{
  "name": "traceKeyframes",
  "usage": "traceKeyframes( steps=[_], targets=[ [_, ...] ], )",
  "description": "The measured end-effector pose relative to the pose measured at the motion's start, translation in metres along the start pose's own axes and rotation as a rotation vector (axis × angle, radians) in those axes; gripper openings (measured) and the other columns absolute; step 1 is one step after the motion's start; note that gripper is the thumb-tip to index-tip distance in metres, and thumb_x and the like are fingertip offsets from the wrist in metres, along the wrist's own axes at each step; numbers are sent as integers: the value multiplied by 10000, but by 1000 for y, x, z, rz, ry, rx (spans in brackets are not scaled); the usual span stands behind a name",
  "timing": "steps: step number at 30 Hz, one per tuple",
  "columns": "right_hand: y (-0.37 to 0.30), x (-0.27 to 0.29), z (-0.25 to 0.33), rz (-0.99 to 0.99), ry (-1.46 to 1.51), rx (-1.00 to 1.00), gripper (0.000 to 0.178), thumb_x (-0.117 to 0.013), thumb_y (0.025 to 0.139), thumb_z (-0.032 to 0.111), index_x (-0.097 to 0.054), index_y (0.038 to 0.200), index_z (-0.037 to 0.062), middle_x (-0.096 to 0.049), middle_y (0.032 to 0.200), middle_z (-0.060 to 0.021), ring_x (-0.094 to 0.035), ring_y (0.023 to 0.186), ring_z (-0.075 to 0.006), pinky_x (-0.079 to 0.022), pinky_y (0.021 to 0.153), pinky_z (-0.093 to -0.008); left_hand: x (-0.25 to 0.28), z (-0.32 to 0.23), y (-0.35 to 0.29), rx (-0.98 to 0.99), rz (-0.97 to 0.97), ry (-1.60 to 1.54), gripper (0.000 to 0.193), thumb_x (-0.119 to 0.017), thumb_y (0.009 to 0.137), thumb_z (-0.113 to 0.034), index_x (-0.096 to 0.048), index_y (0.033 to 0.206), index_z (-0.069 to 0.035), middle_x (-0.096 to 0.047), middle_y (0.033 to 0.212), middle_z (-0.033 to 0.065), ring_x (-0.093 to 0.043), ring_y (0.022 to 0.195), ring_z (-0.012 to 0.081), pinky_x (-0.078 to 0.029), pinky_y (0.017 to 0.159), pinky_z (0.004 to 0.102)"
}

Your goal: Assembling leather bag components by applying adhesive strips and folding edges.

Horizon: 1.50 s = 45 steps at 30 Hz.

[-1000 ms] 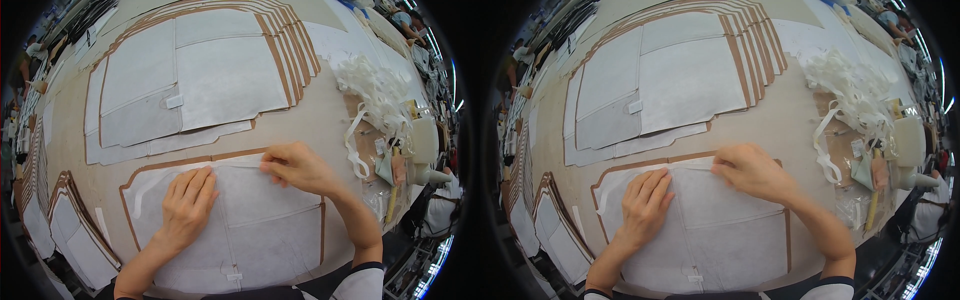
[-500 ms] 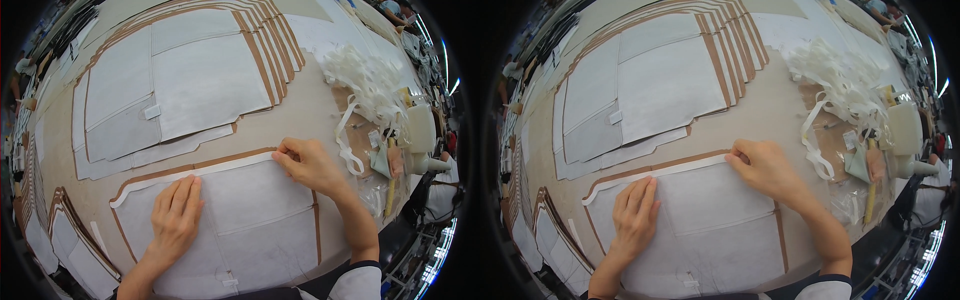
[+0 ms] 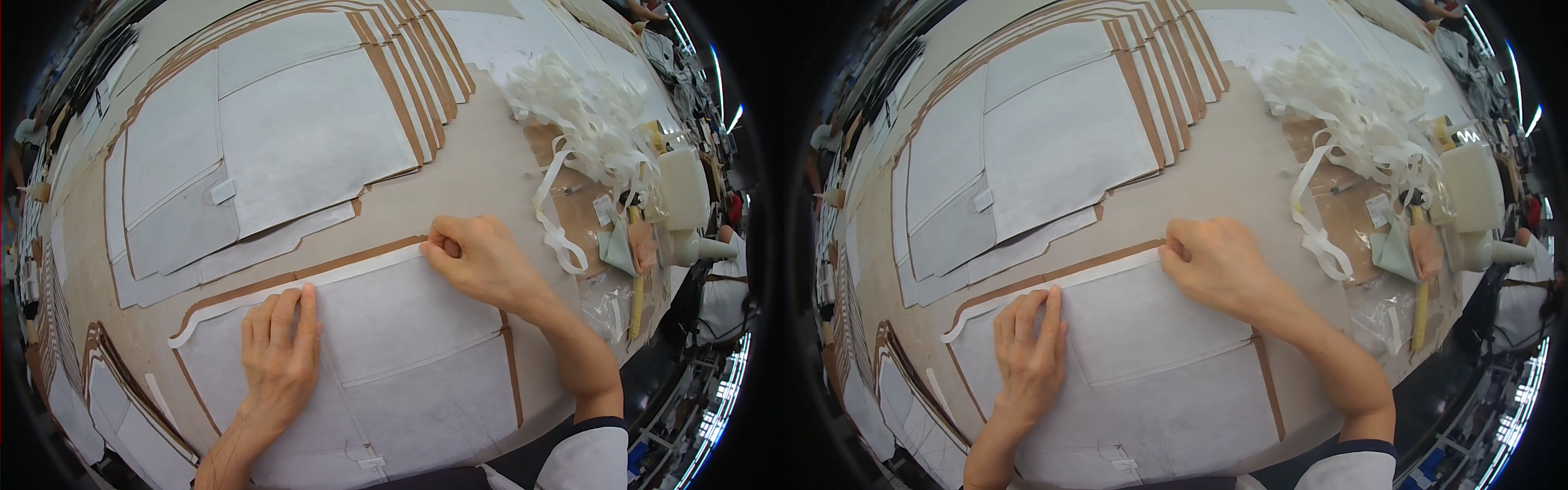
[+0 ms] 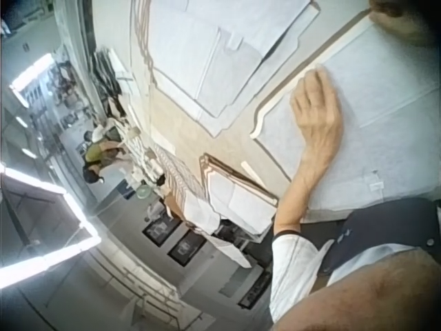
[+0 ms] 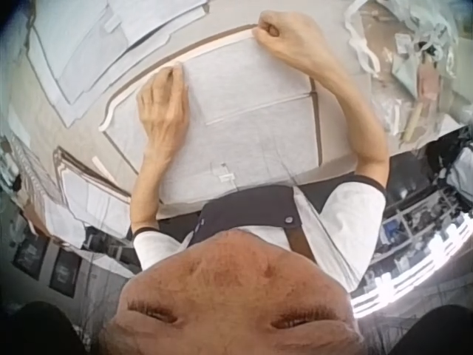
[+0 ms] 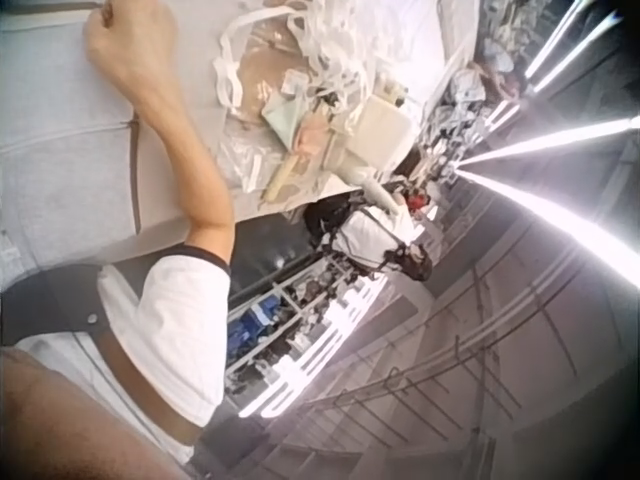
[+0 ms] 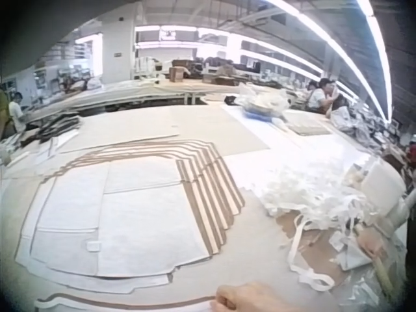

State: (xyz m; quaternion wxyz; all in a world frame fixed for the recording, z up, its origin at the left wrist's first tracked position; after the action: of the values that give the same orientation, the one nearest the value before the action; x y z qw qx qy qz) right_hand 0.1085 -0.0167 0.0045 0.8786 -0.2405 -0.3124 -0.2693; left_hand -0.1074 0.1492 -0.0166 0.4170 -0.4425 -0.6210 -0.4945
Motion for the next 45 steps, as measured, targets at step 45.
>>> traceKeyframes(
  steps=[45],
  targets=[
    [-38,2,-33,-201,97,-6,185,-650,908,154,-632,820,-7,-640,645,-174,-638,596,-353,-479,583,-436,-45,-77,66,-179,-63,-72,547,-764,776,-126,-608,1266,63,-561,1300,159,-546,1175,316,-464,940,424]
  ],
)
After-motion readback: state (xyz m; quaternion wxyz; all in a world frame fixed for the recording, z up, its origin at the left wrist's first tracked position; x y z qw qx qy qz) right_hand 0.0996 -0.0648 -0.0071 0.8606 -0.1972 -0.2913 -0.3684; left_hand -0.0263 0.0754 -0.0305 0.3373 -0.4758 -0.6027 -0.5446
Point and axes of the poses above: each hand's wrist, its own y-axis towards the middle knuckle, its own x-axis out of the back of the hand, z = x × y, the point moved 1 cm from there along y, towards the middle knuckle
